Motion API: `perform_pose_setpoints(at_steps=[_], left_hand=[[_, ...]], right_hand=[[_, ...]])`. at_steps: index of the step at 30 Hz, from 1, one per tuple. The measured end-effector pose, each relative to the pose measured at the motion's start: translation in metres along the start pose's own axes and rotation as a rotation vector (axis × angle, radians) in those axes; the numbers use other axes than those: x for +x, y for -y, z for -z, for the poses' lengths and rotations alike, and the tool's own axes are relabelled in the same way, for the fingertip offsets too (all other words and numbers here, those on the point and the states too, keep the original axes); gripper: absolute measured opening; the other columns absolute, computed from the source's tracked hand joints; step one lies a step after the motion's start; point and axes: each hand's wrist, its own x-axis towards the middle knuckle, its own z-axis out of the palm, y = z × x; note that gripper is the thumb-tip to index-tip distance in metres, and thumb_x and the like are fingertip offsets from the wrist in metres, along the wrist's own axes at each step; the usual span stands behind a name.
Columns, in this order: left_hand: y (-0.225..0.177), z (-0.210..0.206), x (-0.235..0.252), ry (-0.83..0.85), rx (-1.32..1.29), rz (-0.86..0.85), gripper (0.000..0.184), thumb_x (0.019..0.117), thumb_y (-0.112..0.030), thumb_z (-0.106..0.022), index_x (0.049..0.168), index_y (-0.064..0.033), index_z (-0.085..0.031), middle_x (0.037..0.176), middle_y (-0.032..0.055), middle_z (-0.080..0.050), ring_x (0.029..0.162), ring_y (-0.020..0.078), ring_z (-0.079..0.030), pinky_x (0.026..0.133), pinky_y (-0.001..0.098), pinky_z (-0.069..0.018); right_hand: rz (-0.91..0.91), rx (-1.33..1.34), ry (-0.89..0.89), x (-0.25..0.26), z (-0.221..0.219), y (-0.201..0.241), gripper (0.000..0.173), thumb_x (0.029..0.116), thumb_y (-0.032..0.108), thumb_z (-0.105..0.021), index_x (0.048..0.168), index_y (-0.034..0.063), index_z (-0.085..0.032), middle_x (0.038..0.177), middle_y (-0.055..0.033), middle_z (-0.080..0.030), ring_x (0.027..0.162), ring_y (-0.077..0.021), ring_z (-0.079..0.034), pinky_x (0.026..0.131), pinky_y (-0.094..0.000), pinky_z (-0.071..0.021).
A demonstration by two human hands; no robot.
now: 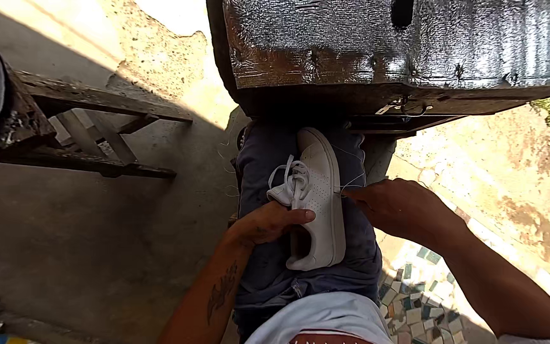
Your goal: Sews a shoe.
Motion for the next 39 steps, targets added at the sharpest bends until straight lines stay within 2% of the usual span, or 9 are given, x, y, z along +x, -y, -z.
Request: perform_pose_setpoints(at_steps=[11,18,23,26,28,31,33,36,39], left_hand=[[-0.003,0.007,0.005,0.078,0.062,-0.004,0.025,0.0954,-0.01,-0.069,0.12,-0.0098,-0.066,0.112,0.0001,-0.075,0.106,0.0118,-0.071,0.096,0.033,-0.0589],[-0.004,0.011,0.008,0.079,0.072,-0.005,0.024,0.0957,-0.011,-0.068,0.119,-0.0097,-0.065,0.109,0.0002,-0.075,0.103,0.0121,-0.072,0.094,0.0331,-0.0592],[0.018,0.015,-0.058,-0.135,0.135,-0.192,0.057,0.0922,-0.037,-0.076,0.136,-0.0072,-0.055,0.121,0.0114,-0.072,0.106,0.0255,-0.073,0.092,0.0418,-0.0617],[0.058,0.062,-0.162,-0.586,0.306,-0.336,0.028,0.0932,-0.034,-0.074,0.107,-0.0096,-0.071,0.121,0.0133,-0.073,0.1,0.0261,-0.074,0.081,0.0408,-0.0643],[0.081,0.097,-0.233,-0.949,0.753,-0.047,0.019,0.0955,-0.028,-0.07,0.099,-0.0093,-0.072,0.109,0.0086,-0.074,0.092,0.02,-0.072,0.077,0.0379,-0.0615],[0.087,0.115,-0.261,-1.108,1.108,0.556,0.036,0.0914,-0.017,-0.077,0.124,-0.0043,-0.071,0.123,0.0342,-0.063,0.118,0.0551,-0.057,0.097,0.079,-0.0391],[0.067,0.089,-0.227,-1.054,1.174,0.405,0.039,0.0986,-0.026,-0.069,0.135,-0.0131,-0.064,0.116,0.0251,-0.068,0.103,0.0461,-0.067,0.089,0.0697,-0.0501],[0.047,0.021,-0.136,-0.929,1.302,-0.221,0.027,0.1008,-0.036,-0.054,0.113,-0.0222,-0.074,0.073,-0.0048,-0.064,0.059,0.0086,-0.056,0.055,0.0342,-0.0492],[0.045,-0.028,-0.062,-0.877,1.507,-0.495,0.028,0.1023,-0.031,-0.054,0.111,-0.0184,-0.078,0.083,0.002,-0.074,0.07,0.0189,-0.07,0.062,0.0443,-0.0575]], right_hand=[[0.088,-0.041,0.364,0.045,0.037,0.003,0.03,0.1083,0.022,-0.048,0.127,0.0218,-0.071,0.096,-0.0041,-0.073,0.088,-0.0231,-0.07,0.075,-0.0488,-0.0565],[0.138,0.024,0.304,0.065,0.021,0.008,0.027,0.1088,0.024,-0.048,0.101,0.0097,-0.071,0.081,-0.0061,-0.067,0.074,-0.0222,-0.066,0.068,-0.0459,-0.0552],[0.288,0.613,-0.003,0.023,0.033,-0.05,0.038,0.1081,0.036,-0.049,0.133,0.0134,-0.068,0.114,0.0001,-0.074,0.1,-0.0103,-0.071,0.089,-0.0326,-0.0594],[0.275,1.05,-0.475,-0.004,-0.016,-0.103,0.03,0.1033,0.039,-0.058,0.113,0.0165,-0.075,0.09,0.0036,-0.073,0.077,-0.0077,-0.067,0.071,-0.0252,-0.0586],[0.185,1.173,-0.59,-0.011,-0.058,-0.106,0.017,0.0995,0.023,-0.064,0.102,0.0142,-0.078,0.074,0.0067,-0.069,0.062,-0.0037,-0.063,0.061,-0.0224,-0.0561],[0.097,0.966,-0.623,0.005,-0.102,-0.062,0.013,0.0988,0.015,-0.065,0.099,0.0074,-0.076,0.074,0.0066,-0.069,0.061,-0.0001,-0.062,0.061,-0.0214,-0.0555],[0.012,0.613,-0.677,0.02,-0.124,-0.035,0.024,0.1004,0.028,-0.064,0.102,0.0086,-0.078,0.081,-0.0019,-0.073,0.07,-0.0114,-0.067,0.069,-0.0375,-0.0571],[0.032,0.333,-0.843,0.033,-0.138,-0.016,0.025,0.1007,0.027,-0.06,0.104,0.0133,-0.08,0.085,-0.0078,-0.076,0.073,-0.0248,-0.072,0.066,-0.0516,-0.0569],[0.164,0.331,-0.873,0.014,-0.128,-0.008,0.022,0.1003,0.024,-0.06,0.105,0.0132,-0.079,0.077,-0.0041,-0.073,0.063,-0.0163,-0.066,0.059,-0.0394,-0.0541]])
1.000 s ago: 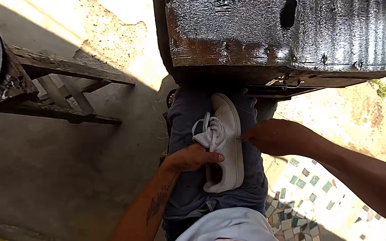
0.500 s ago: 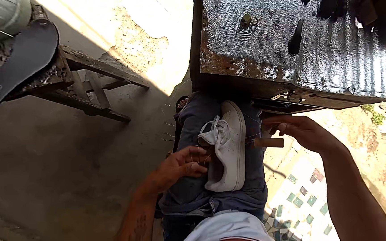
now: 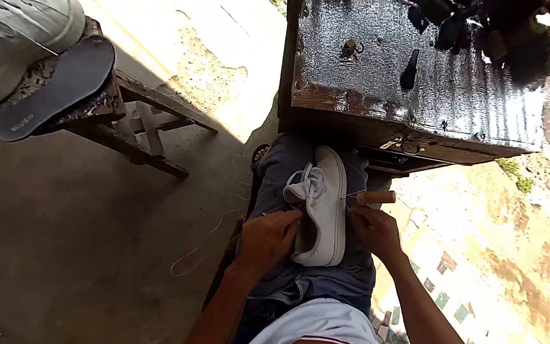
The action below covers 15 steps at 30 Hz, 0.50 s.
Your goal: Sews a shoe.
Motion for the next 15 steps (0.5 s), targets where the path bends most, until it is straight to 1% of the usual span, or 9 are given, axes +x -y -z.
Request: perform_pose_setpoints(at_steps=[2,4,6,8,10,11,13,14,15], left_hand=[[-0.018,-0.027,0.016,-0.076,0.146,-0.035,0.017,0.0893,-0.018,-0.064,0.094,-0.0071,-0.076,0.073,0.0123,-0.07,0.065,0.0323,-0.071,0.056,0.0533,-0.055],[-0.024,-0.039,0.02,-0.133,0.228,-0.013,0.012,0.0801,-0.013,-0.069,0.083,-0.0015,-0.073,0.066,0.0159,-0.067,0.06,0.0364,-0.069,0.052,0.0551,-0.052],[-0.017,-0.036,0.015,-0.165,0.21,-0.035,0.016,0.087,-0.019,-0.067,0.086,-0.0046,-0.073,0.074,0.0128,-0.07,0.068,0.0327,-0.071,0.057,0.0525,-0.056],[-0.001,-0.022,0.0,-0.132,0.149,-0.079,0.023,0.0954,-0.029,-0.06,0.091,-0.0113,-0.075,0.088,0.0098,-0.069,0.083,0.0297,-0.069,0.07,0.0498,-0.057],[0.014,-0.002,-0.016,-0.065,0.011,-0.116,0.024,0.0951,-0.034,-0.061,0.09,-0.0152,-0.075,0.112,0.0117,-0.065,0.104,0.0302,-0.063,0.088,0.0515,-0.0513],[0.018,0.007,-0.025,-0.023,-0.114,-0.122,0.025,0.0941,-0.035,-0.061,0.087,-0.0147,-0.074,0.127,0.0126,-0.062,0.115,0.0283,-0.06,0.096,0.0494,-0.0493],[0.023,0.023,-0.038,0.116,-0.582,-0.145,0.028,0.0972,-0.034,-0.062,0.084,-0.0104,-0.07,0.147,0.0111,-0.052,0.129,0.0193,-0.056,0.105,0.0367,-0.051],[0.026,0.026,-0.04,0.215,-0.902,-0.146,0.028,0.1011,-0.035,-0.062,0.087,-0.0115,-0.068,0.15,0.0078,-0.052,0.126,0.0152,-0.06,0.1,0.0322,-0.0553],[0.027,0.025,-0.039,0.299,-1.243,-0.104,0.024,0.1019,-0.035,-0.063,0.093,-0.0138,-0.07,0.144,0.0048,-0.058,0.11,0.0118,-0.068,0.086,0.0283,-0.0606]], right_hand=[[0.048,0.123,0.027,0.003,0.029,0.018,0.02,0.101,0.02,-0.06,0.106,0.0111,-0.077,0.074,-0.0014,-0.07,0.06,-0.0079,-0.06,0.057,-0.0285,-0.0517],[0.07,0.15,-0.039,0.014,0.066,0.029,0.019,0.101,0.018,-0.061,0.105,0.0088,-0.077,0.074,-0.0005,-0.07,0.061,-0.0012,-0.058,0.059,-0.0201,-0.0501],[-0.022,0.049,-0.155,0.032,0.107,0.013,0.019,0.1007,0.017,-0.062,0.106,0.0054,-0.076,0.073,0.0005,-0.067,0.059,0.0017,-0.054,0.057,-0.017,-0.0478],[-0.237,-0.152,-0.159,0.047,0.149,-0.024,0.023,0.1034,0.021,-0.06,0.117,0.0062,-0.07,0.076,-0.0068,-0.065,0.058,-0.0126,-0.057,0.055,-0.0317,-0.0507],[-0.477,-0.319,-0.041,0.055,0.185,-0.048,0.047,0.102,0.025,-0.064,0.145,0.0096,-0.052,0.117,-0.0253,-0.067,0.093,-0.0439,-0.068,0.077,-0.0652,-0.0547],[-0.515,-0.356,-0.018,0.058,0.195,-0.048,0.062,0.0995,0.025,-0.068,0.155,0.0104,-0.043,0.138,-0.0296,-0.057,0.113,-0.0526,-0.062,0.089,-0.0749,-0.048],[-0.386,-0.362,-0.07,0.062,0.192,-0.015,0.06,0.0995,0.026,-0.067,0.153,0.0103,-0.046,0.15,-0.0247,-0.049,0.129,-0.0473,-0.055,0.099,-0.0705,-0.0462],[-0.258,-0.347,-0.073,0.063,0.179,0.009,0.052,0.1004,0.027,-0.064,0.148,0.0093,-0.052,0.149,-0.0209,-0.052,0.13,-0.041,-0.056,0.101,-0.0649,-0.0482],[-0.113,-0.334,-0.041,0.064,0.16,0.032,0.043,0.1007,0.028,-0.062,0.139,0.0084,-0.06,0.143,-0.0175,-0.057,0.129,-0.0366,-0.058,0.101,-0.0617,-0.0486]])
